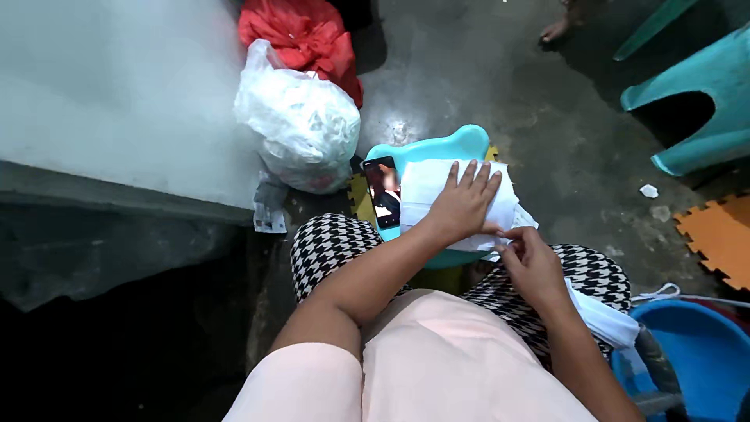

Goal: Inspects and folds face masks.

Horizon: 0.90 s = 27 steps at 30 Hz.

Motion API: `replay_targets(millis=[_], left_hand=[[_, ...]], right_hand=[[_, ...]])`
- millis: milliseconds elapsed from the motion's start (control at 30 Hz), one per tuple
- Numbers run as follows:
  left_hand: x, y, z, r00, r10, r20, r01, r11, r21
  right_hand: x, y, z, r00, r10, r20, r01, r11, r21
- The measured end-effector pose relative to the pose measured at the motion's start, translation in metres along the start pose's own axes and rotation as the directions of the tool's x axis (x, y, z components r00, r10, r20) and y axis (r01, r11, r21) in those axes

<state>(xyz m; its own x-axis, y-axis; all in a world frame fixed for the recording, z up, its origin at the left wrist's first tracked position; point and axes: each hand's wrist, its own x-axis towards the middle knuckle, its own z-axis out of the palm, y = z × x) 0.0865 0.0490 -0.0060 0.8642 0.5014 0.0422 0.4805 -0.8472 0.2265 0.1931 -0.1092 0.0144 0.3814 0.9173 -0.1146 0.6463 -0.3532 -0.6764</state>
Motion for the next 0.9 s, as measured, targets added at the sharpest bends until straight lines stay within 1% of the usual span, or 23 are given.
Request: replay_targets(millis=[100, 200, 267, 333, 400, 467, 533, 567, 600, 633, 667, 767, 800, 867, 900], left_hand=[[-0.001, 0.001, -0.005, 1.000, 0.004, 0.030, -0.003, 1.000, -0.023], [-0.002, 0.001, -0.007, 1.000, 0.004, -0.021, -0.005, 0.998, -0.064], [-0.008, 0.001, -0.018, 0.997, -0.056, -0.051, 0.047, 0.984, -0.170], [-0.019, -0.004, -0.033, 0.980, -0.171, -0.105, 0.129, 0.937, -0.325], [-0.037, -0.020, -0.045, 0.932, -0.333, -0.143, 0.226, 0.842, -0.489], [-0.055, -0.041, -0.053, 0.859, -0.501, -0.103, 0.308, 0.669, -0.676], [-0.068, -0.056, -0.055, 0.795, -0.606, 0.017, 0.357, 0.445, -0.822], [-0.073, -0.058, -0.055, 0.775, -0.626, 0.087, 0.362, 0.326, -0.873], [-0.077, -0.058, -0.054, 0.765, -0.629, 0.139, 0.360, 0.238, -0.902], [-0.080, -0.057, -0.053, 0.764, -0.622, 0.173, 0.359, 0.187, -0.914], [-0.082, -0.054, -0.052, 0.768, -0.611, 0.190, 0.356, 0.161, -0.920], [-0.085, -0.049, -0.048, 0.802, -0.562, 0.203, 0.349, 0.165, -0.923], [-0.085, -0.050, -0.048, 0.802, -0.563, 0.199, 0.344, 0.163, -0.925], [-0.087, -0.053, -0.048, 0.789, -0.580, 0.202, 0.327, 0.118, -0.938], [-0.087, -0.056, -0.047, 0.781, -0.589, 0.210, 0.310, 0.073, -0.948]], right_hand=[[-0.008, -0.010, -0.011, 0.997, -0.055, -0.051, 0.055, 0.999, -0.003], [-0.011, -0.015, -0.021, 0.990, -0.103, -0.094, 0.101, 0.995, -0.025], [-0.008, -0.017, -0.028, 0.988, -0.114, -0.101, 0.112, 0.993, -0.023], [-0.002, -0.019, -0.033, 0.988, -0.093, -0.121, 0.093, 0.996, -0.012], [0.008, -0.023, -0.034, 0.989, -0.053, -0.140, 0.061, 0.997, 0.050], [0.020, -0.024, -0.028, 0.990, 0.006, -0.144, 0.019, 0.985, 0.173], [0.031, -0.023, -0.018, 0.990, 0.078, -0.121, -0.039, 0.954, 0.296], [0.037, -0.024, -0.012, 0.988, 0.106, -0.109, -0.064, 0.940, 0.336], [0.040, -0.025, -0.008, 0.987, 0.131, -0.090, -0.091, 0.930, 0.356], [0.043, -0.026, -0.003, 0.986, 0.148, -0.071, -0.113, 0.927, 0.358], [0.044, -0.026, 0.002, 0.988, 0.148, -0.053, -0.121, 0.930, 0.348], [0.043, -0.026, 0.008, 0.992, 0.127, -0.001, -0.122, 0.952, 0.279], [0.044, -0.025, 0.008, 0.992, 0.126, 0.005, -0.122, 0.958, 0.261], [0.047, -0.025, 0.006, 0.991, 0.129, -0.022, -0.121, 0.967, 0.224], [0.048, -0.027, 0.005, 0.991, 0.127, -0.044, -0.117, 0.975, 0.188]])
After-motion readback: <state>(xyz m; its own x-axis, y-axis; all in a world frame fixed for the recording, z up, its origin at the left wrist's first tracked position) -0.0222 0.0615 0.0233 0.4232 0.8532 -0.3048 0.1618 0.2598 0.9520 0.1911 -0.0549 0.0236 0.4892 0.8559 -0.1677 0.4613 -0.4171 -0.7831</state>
